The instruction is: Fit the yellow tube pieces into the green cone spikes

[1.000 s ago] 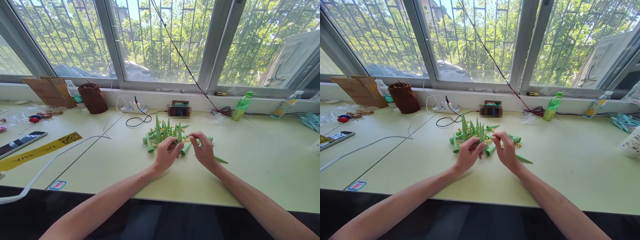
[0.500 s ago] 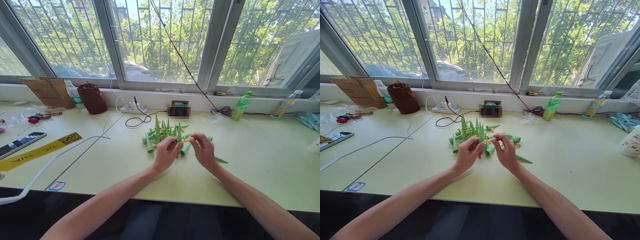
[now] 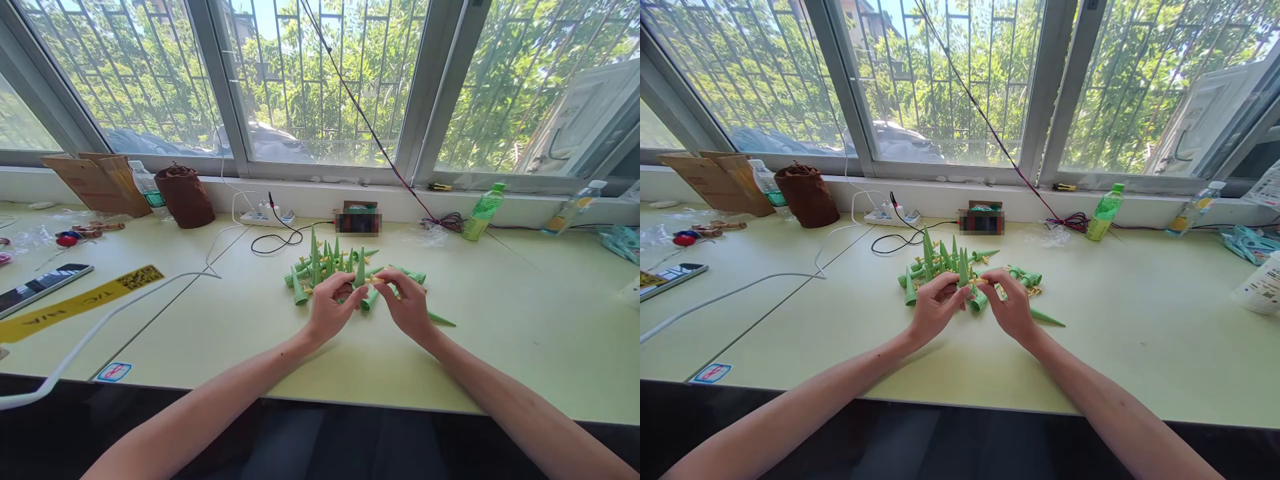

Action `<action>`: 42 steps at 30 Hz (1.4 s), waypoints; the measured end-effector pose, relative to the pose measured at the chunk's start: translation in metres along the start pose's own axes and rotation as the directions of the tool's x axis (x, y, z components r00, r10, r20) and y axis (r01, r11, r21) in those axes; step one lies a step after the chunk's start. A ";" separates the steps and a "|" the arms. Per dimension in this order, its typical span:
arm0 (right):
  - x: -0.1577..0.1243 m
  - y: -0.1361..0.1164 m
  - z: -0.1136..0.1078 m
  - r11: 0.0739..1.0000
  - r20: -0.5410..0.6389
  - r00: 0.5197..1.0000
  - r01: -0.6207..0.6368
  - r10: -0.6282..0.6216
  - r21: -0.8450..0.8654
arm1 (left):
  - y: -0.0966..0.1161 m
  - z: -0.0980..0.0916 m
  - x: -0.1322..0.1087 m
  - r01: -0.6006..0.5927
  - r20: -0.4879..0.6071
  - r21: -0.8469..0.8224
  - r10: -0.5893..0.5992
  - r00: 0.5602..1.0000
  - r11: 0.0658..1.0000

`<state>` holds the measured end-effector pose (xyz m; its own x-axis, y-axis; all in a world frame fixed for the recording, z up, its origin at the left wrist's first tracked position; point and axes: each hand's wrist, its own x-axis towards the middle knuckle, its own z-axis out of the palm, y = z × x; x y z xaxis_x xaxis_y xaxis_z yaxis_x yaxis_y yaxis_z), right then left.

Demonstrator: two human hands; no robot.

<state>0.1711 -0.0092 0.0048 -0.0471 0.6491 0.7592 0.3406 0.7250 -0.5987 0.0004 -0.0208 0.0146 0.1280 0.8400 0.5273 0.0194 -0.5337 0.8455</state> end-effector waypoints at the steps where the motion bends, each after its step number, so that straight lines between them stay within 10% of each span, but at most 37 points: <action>1: 0.000 -0.001 0.000 1.000 -0.002 1.000 0.006 -0.006 -0.004 | 0.000 0.000 0.000 -0.003 0.002 0.020 0.003 1.000 1.000; 30: 0.004 -0.006 -0.002 0.992 0.025 0.992 0.124 -0.124 -0.014 | 0.003 0.000 0.002 0.275 0.139 -0.177 -0.252 0.958 0.945; 42: 0.004 -0.008 -0.002 0.988 0.040 0.987 0.154 -0.154 0.002 | 0.009 -0.001 0.002 0.215 0.193 -0.131 -0.188 0.963 0.968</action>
<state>0.1698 -0.0128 0.0127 -0.1362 0.5381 0.8318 0.3270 0.8170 -0.4749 -0.0007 -0.0239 0.0230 0.3106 0.8906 0.3323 -0.0834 -0.3227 0.9428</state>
